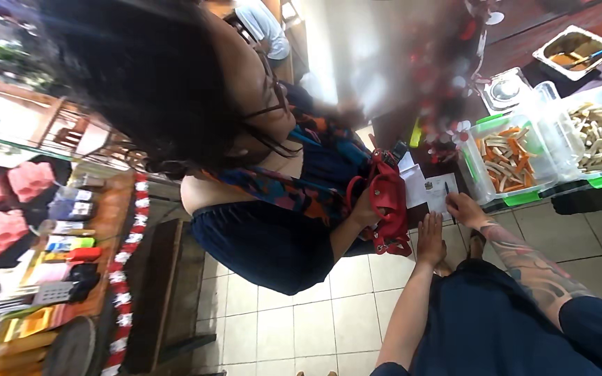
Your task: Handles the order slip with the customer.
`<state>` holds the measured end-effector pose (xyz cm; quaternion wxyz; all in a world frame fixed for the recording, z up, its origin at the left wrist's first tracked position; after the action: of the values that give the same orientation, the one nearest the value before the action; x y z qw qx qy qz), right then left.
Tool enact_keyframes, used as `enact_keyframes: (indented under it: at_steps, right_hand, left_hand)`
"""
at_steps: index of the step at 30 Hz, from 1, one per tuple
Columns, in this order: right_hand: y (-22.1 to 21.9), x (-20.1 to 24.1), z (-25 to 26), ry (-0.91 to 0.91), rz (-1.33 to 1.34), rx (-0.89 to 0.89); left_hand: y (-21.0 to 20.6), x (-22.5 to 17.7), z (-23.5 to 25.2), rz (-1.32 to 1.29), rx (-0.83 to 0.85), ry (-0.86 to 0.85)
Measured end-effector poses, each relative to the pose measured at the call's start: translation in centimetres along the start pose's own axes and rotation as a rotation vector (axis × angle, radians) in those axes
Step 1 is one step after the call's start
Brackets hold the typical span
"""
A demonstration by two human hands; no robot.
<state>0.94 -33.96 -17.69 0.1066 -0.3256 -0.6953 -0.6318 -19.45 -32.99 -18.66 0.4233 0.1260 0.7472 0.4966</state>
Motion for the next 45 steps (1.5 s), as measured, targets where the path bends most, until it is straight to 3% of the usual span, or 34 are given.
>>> enact_keyframes:
  at_steps: [45]
  right_hand:
    - [-0.62, -0.54, 0.14, 0.030, -0.008, -0.037]
  left_hand:
    - [-0.25, 0.09, 0.04, 0.017, 0.004, 0.005]
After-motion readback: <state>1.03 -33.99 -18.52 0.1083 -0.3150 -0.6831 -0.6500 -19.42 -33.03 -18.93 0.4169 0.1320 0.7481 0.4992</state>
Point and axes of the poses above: each hand's wrist, its own z-axis towards the middle knuckle, its own y-axis out of the back of the hand, x = y × z, the point moved 1 cm from there along z, towards the middle knuckle, and after that the axes turned 12 degrees about -z, right-handed, at the moved point
